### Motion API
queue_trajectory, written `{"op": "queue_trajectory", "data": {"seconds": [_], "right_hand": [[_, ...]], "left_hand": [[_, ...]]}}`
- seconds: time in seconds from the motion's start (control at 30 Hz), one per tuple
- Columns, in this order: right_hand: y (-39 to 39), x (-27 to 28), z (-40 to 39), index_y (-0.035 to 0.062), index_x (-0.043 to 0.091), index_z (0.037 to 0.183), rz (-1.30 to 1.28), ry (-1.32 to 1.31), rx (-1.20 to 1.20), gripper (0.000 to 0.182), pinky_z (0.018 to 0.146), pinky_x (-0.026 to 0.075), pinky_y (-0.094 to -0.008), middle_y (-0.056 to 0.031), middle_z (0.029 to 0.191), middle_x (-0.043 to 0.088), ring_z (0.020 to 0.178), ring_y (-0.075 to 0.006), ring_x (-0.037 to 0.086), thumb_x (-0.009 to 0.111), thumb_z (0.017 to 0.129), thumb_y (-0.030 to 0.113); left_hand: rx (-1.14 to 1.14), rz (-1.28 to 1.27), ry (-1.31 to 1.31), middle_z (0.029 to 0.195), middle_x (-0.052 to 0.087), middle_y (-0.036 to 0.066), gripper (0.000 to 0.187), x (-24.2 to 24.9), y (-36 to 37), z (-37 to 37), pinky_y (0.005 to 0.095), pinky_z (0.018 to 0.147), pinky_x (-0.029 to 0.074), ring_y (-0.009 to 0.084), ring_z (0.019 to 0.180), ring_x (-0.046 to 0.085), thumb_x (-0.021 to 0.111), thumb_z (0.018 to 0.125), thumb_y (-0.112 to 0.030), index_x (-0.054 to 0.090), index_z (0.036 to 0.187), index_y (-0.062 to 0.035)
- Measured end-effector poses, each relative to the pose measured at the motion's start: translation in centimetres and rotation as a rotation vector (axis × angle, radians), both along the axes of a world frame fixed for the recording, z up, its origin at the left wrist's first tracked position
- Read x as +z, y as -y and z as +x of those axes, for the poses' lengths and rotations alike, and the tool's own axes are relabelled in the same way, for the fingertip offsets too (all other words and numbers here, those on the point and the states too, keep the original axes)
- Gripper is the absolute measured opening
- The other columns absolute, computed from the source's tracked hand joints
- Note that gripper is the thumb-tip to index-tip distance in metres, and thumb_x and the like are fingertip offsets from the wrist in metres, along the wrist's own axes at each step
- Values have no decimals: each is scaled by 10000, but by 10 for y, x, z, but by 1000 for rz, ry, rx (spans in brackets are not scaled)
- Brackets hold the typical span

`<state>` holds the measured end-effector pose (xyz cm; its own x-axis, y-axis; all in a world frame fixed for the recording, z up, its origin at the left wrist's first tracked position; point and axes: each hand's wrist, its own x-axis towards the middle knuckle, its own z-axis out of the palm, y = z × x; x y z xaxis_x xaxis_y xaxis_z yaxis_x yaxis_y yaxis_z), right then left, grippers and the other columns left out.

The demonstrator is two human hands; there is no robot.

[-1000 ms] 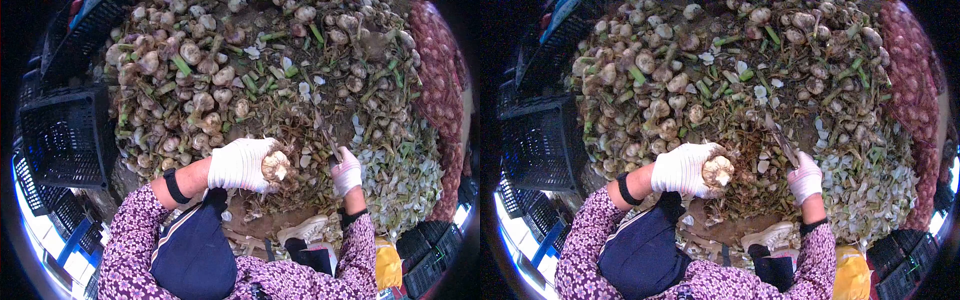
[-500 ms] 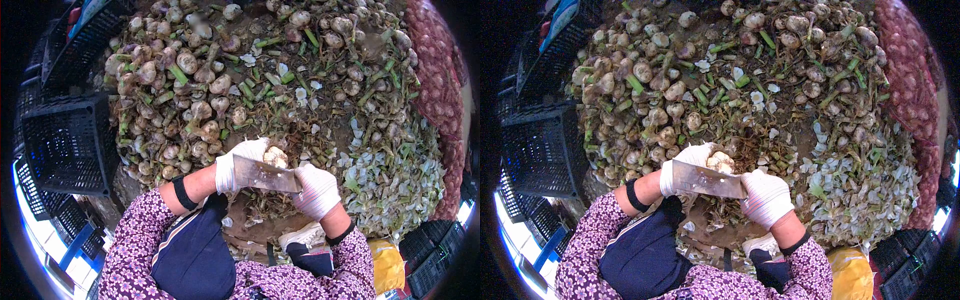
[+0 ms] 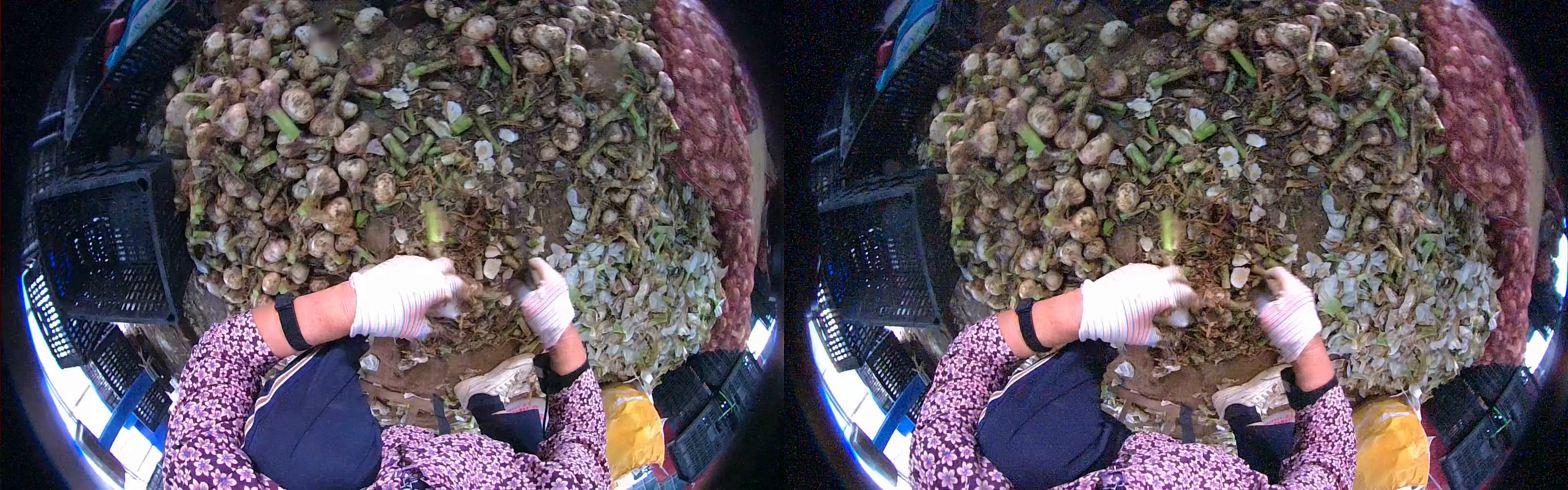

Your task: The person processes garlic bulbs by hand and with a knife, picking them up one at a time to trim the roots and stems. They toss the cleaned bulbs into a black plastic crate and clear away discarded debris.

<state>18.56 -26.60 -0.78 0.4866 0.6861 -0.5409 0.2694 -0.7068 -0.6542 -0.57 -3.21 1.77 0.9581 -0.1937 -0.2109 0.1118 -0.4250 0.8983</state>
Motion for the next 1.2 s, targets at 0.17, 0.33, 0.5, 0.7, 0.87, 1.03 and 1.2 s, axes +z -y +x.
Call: {"op": "queue_trajectory", "data": {"seconds": [0.17,0.33,0.5,0.7,0.87,1.03,1.2], "right_hand": [[-56,49,-13,72,643,998,-29,-87,266,209,702,537,-464,-209,852,673,819,-414,670,683,845,209],[-20,8,0,53,652,1017,-349,-36,465,247,776,546,-477,-229,906,685,870,-432,667,612,817,192],[16,2,92,52,635,990,44,576,-394,168,769,549,-384,-160,903,681,820,-290,670,708,858,128],[14,-50,270,-36,542,1331,285,431,-798,555,924,503,-340,-116,1179,668,987,-203,613,781,870,161],[-4,-70,256,21,634,1129,167,560,-702,305,885,512,-344,-148,1118,695,917,-248,628,716,847,102],[-28,-36,169,40,660,962,-188,793,-392,181,831,544,-416,-170,980,679,892,-342,664,717,797,89],[-72,-39,2,31,636,1066,534,257,-514,302,939,518,-418,-192,1121,678,1057,-380,651,752,790,73]], "left_hand": [[-246,336,250,745,572,97,180,4,3,15,462,638,510,324,698,653,683,748,-169,617,898,-95],[29,727,222,759,613,69,159,17,-63,-10,428,689,506,288,716,627,662,736,-155,659,889,-113],[654,1393,-3,1220,682,153,345,57,-164,-87,511,1041,432,385,1164,597,785,703,-142,718,1036,-79],[638,1441,-119,1305,647,208,463,39,-132,-64,521,1123,378,440,1237,557,798,745,-216,702,1182,-98],[739,1406,-597,1300,642,219,720,11,-177,-79,501,1075,428,415,1156,601,811,703,-277,608,1382,-154],[930,1348,-525,1402,590,227,725,42,-145,-47,466,1096,432,364,1324,551,794,790,-238,543,1459,-117],[1000,-315,-574,1294,642,66,543,51,-54,13,309,808,549,165,972,645,621,892,-240,572,1388,-24]]}}
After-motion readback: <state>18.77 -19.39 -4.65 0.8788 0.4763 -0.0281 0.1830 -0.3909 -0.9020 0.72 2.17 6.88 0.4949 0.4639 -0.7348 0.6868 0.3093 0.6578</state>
